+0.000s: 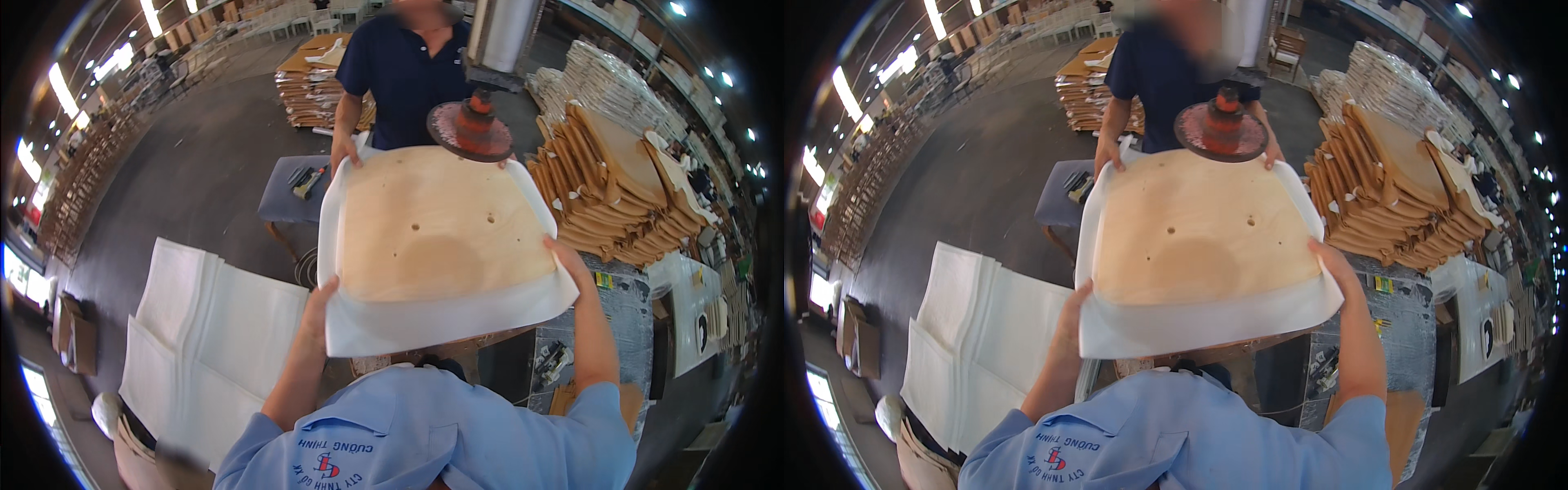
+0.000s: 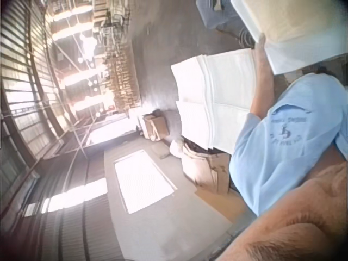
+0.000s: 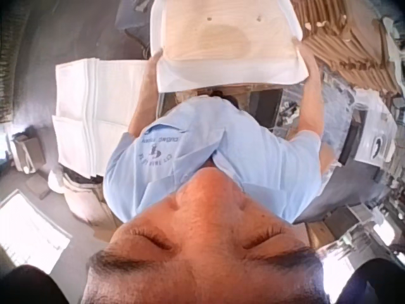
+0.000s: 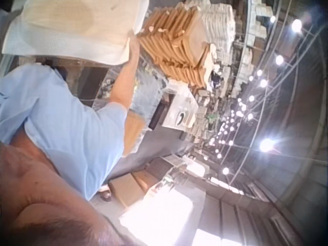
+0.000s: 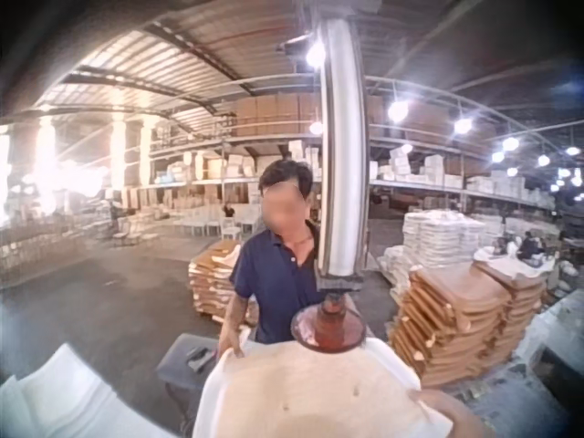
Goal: The person assembles a chair seat by placing a white foam layer and a brown fabric layer onto a wooden frame. They use a staple gun to secure the layers to the frame while a coworker assists by applying adhesive. The process is repeated for multiple units.
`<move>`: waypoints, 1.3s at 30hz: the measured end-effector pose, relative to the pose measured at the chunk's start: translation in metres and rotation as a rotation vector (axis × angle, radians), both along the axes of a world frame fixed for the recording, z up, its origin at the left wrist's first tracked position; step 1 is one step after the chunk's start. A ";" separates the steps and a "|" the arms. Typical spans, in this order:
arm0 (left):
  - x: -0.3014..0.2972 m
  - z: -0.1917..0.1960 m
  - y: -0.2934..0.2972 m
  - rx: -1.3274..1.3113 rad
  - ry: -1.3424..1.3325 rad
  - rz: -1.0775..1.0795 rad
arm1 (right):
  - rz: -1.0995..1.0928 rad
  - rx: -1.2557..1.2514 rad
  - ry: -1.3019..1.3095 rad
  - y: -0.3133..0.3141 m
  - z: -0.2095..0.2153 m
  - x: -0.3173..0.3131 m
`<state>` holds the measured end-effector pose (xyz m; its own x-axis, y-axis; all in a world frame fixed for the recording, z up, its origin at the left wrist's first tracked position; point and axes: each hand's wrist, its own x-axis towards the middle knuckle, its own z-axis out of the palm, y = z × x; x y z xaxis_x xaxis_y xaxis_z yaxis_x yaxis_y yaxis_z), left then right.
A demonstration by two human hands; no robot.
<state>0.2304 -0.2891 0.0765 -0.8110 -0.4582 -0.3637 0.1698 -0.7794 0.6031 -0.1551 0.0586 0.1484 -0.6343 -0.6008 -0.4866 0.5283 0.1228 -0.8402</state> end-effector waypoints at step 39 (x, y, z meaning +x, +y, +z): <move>-0.008 -0.066 0.001 -0.494 -0.572 -0.123 | 0.417 0.891 0.722 -0.038 -0.079 -0.022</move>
